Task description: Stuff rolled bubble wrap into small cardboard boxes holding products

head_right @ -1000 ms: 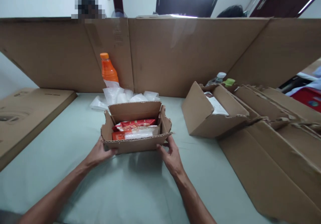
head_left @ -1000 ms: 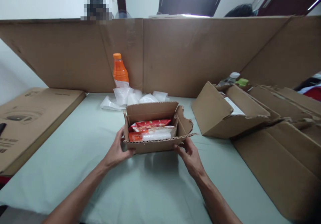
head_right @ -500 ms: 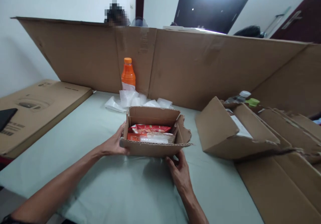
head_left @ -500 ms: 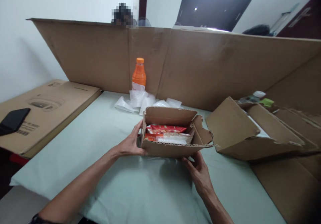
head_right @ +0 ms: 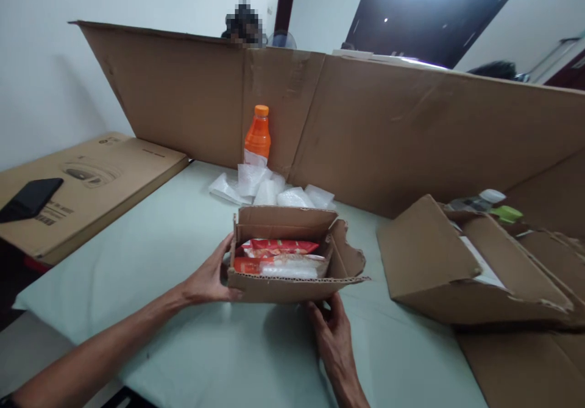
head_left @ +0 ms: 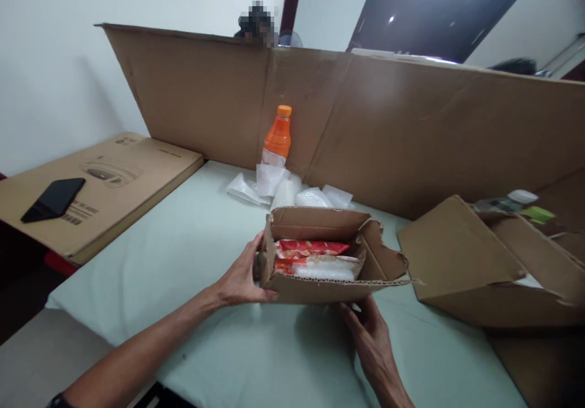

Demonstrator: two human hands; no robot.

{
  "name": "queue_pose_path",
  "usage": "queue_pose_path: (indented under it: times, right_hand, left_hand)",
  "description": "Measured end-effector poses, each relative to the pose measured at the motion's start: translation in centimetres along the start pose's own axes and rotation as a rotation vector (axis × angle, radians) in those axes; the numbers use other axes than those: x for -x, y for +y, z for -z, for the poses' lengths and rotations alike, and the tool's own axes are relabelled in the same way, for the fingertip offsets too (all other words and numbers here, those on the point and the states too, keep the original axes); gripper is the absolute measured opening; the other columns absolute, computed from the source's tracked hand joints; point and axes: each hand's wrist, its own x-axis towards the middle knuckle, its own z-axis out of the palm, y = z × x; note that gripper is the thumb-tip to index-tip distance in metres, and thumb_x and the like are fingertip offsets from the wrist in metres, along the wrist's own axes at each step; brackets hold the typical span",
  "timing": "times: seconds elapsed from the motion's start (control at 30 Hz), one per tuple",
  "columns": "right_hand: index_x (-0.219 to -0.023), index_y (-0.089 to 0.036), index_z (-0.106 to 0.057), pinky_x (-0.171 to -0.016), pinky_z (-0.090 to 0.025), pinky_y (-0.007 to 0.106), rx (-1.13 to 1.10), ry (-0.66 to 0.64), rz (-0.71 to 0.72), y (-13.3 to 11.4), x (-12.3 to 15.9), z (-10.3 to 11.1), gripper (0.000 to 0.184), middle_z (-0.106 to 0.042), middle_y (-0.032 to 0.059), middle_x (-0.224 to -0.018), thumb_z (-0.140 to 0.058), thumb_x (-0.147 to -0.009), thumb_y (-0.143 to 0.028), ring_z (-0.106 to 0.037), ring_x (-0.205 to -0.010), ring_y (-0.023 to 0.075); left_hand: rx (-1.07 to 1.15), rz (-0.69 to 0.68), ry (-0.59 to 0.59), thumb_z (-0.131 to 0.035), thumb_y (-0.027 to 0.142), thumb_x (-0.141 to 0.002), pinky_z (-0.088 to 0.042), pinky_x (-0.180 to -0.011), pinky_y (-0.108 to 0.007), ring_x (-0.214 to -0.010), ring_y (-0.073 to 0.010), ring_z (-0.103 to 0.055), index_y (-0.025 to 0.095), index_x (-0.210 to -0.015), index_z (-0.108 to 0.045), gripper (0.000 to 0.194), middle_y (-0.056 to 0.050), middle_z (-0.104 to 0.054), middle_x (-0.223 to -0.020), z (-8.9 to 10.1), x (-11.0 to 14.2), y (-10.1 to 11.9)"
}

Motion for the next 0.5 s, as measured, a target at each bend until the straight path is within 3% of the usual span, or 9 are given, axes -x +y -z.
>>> queue_pose_path:
  times: [0.1,0.27,0.4,0.5]
  right_hand:
    - [-0.112,-0.02,-0.062,-0.068,-0.055,0.033,-0.022,-0.113,-0.011,-1.1,0.0,-2.4,0.048,-0.072,0.0085,-0.101,-0.074,-0.074,-0.048,-0.068,-0.079,0.0247]
    - [-0.114,-0.02,-0.059,-0.065,-0.054,0.031,-0.077,-0.309,0.034,-2.6,-1.0,-8.3,0.044,-0.07,0.005,-0.093,-0.068,-0.077,-0.042,-0.065,-0.076,0.0217]
    - [-0.115,-0.02,-0.057,-0.067,-0.054,0.031,-0.133,-0.398,0.089,-3.6,-1.8,-12.2,0.044,-0.069,0.0045,-0.096,-0.066,-0.076,-0.037,-0.064,-0.076,0.0198]
    - [-0.117,-0.02,-0.057,-0.069,-0.055,0.031,-0.157,-0.43,0.099,-4.0,-2.0,-13.5,0.044,-0.069,0.0048,-0.099,-0.066,-0.077,-0.037,-0.063,-0.077,0.0191]
  left_hand:
    - [-0.038,0.039,0.104,-0.09,0.04,-0.059,-0.044,-0.11,-0.052,-0.141,-0.0397,-0.039,0.025,-0.158,-0.017,0.124,-0.017,-0.034,-0.158,1.9,2.8,0.4]
    - [-0.092,0.144,0.356,-0.092,0.04,-0.056,-0.061,-0.087,-0.048,-0.117,-0.0376,-0.063,0.03,-0.156,-0.023,0.122,-0.018,-0.048,-0.147,5.5,6.9,1.4]
    - [-0.196,0.12,0.5,-0.094,0.042,-0.053,-0.062,-0.084,-0.048,-0.115,-0.0373,-0.065,0.03,-0.156,-0.026,0.124,-0.017,-0.049,-0.147,7.6,8.8,2.2]
    - [-0.192,0.09,0.581,-0.095,0.045,-0.05,-0.061,-0.088,-0.049,-0.114,-0.0372,-0.065,0.026,-0.152,-0.036,0.119,-0.019,-0.057,-0.139,8.3,9.3,2.1]
